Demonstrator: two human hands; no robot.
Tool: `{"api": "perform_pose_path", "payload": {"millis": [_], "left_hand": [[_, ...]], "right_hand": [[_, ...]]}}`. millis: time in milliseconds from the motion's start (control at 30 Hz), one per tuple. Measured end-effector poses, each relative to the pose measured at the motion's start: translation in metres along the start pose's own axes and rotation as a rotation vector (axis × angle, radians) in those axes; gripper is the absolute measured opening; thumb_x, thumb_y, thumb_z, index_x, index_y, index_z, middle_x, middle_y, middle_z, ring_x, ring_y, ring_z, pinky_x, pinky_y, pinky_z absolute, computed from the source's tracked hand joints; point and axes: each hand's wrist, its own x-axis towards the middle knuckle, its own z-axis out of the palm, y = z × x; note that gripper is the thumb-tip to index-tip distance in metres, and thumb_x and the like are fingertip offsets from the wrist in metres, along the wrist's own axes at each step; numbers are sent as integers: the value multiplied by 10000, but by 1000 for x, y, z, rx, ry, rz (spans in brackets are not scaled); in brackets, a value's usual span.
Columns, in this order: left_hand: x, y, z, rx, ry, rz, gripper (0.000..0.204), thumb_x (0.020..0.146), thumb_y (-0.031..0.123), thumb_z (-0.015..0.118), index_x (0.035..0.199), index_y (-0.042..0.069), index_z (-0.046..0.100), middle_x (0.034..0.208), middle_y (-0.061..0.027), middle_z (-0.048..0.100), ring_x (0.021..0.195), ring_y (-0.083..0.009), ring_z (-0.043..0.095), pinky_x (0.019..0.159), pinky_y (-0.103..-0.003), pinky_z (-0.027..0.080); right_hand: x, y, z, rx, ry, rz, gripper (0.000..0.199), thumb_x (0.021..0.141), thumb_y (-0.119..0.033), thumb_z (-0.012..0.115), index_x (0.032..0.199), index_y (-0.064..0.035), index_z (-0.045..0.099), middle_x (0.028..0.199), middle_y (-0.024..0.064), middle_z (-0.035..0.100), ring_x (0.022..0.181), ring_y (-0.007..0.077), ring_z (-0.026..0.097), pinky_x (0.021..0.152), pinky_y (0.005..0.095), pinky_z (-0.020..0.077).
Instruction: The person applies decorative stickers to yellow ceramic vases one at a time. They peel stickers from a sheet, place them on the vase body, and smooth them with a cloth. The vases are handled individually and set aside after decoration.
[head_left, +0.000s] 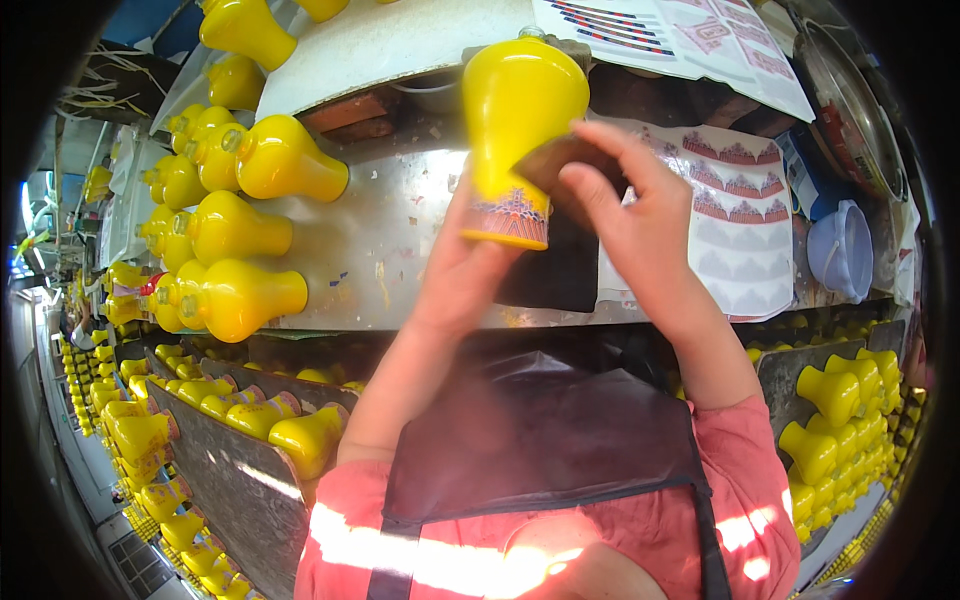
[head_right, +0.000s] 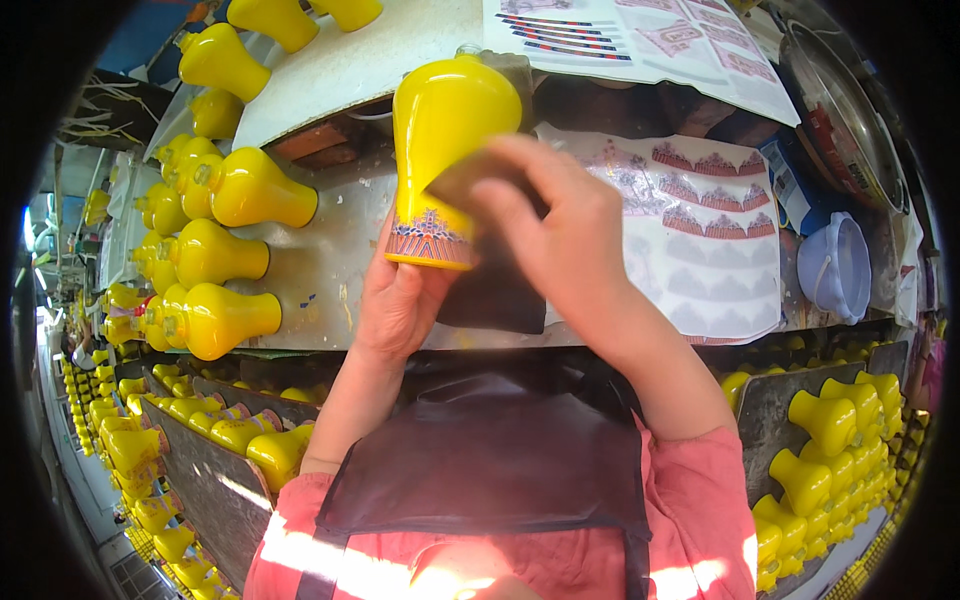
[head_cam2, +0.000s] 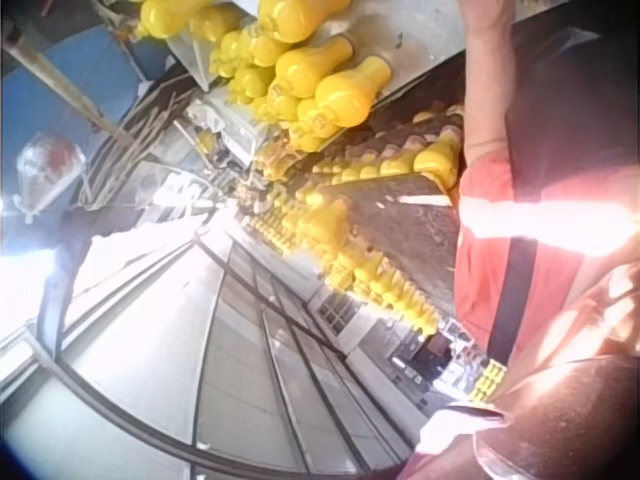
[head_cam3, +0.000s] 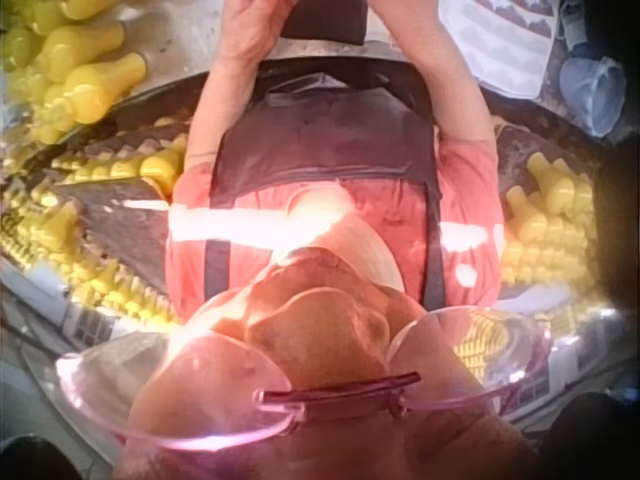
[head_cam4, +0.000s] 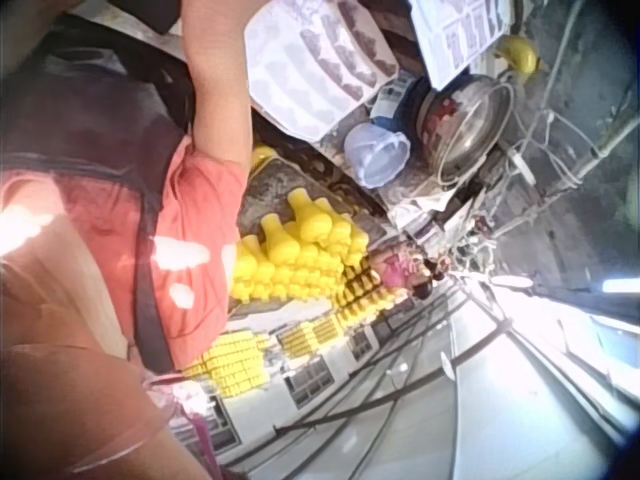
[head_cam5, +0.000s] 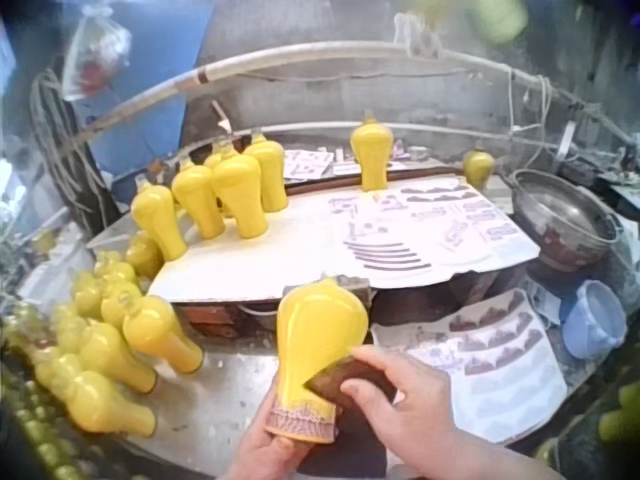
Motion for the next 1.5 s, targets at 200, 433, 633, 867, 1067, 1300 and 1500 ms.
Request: {"api": "perform_pose_path", "payload": {"millis": [200,433,633,867,1067,1300,1500], "left_hand": [[-2,-7,8,-141,45,28,955,968,456,731,1647,63,187,1507,-128,481,1347,-279,547,1080,-409,495],[-4,-9,9,-136,35,13,964,959,484,730,1638,57,194,1531,-152,465,1355,-306,546,1081,-448,500],[0,-14,6,-82,-11,49,997,961,475,731,1647,31,159,1509,-151,493,1377,-281,523,1114,-426,467],[1,-19,9,212,121,87,980,936,168,747,1663,11,109,1547,-138,467,1420,-253,481,1148,-392,429],[0,-23,2,745,154,152,973,829,99,825,1624,6,271,1448,-173,586,1341,-342,571,1080,-411,482],[-1,-41,-5,1272,221,396,893,743,94,851,1527,9,432,1336,-211,638,1210,-428,598,1010,-483,483],[2,-42,-13,1286,208,430,989,669,94,905,1532,18,429,1410,-217,580,1275,-427,564,1034,-485,477]], "right_hand": [[-18,7,9,423,-2,142,323,894,-55,786,1210,-42,720,1049,33,744,935,97,671,821,258,535],[-19,10,11,291,184,143,221,891,22,774,1086,-36,687,1009,30,709,882,101,660,772,243,534],[-49,-4,-3,214,28,-348,293,821,123,800,1046,-21,679,993,99,720,889,145,701,753,264,547],[-40,1,-17,-108,-94,-587,347,760,70,836,1055,-92,751,964,96,768,798,252,719,694,330,569],[-51,7,-16,-350,-48,-531,415,717,72,826,1085,-107,754,962,86,765,763,280,706,686,354,552],[-60,14,-11,-492,-93,-494,367,740,50,772,1084,-77,751,989,101,756,801,270,705,678,382,539],[-52,-14,-2,-530,-172,-512,291,809,-20,760,1091,-90,750,823,88,683,756,264,700,641,348,536]]}}
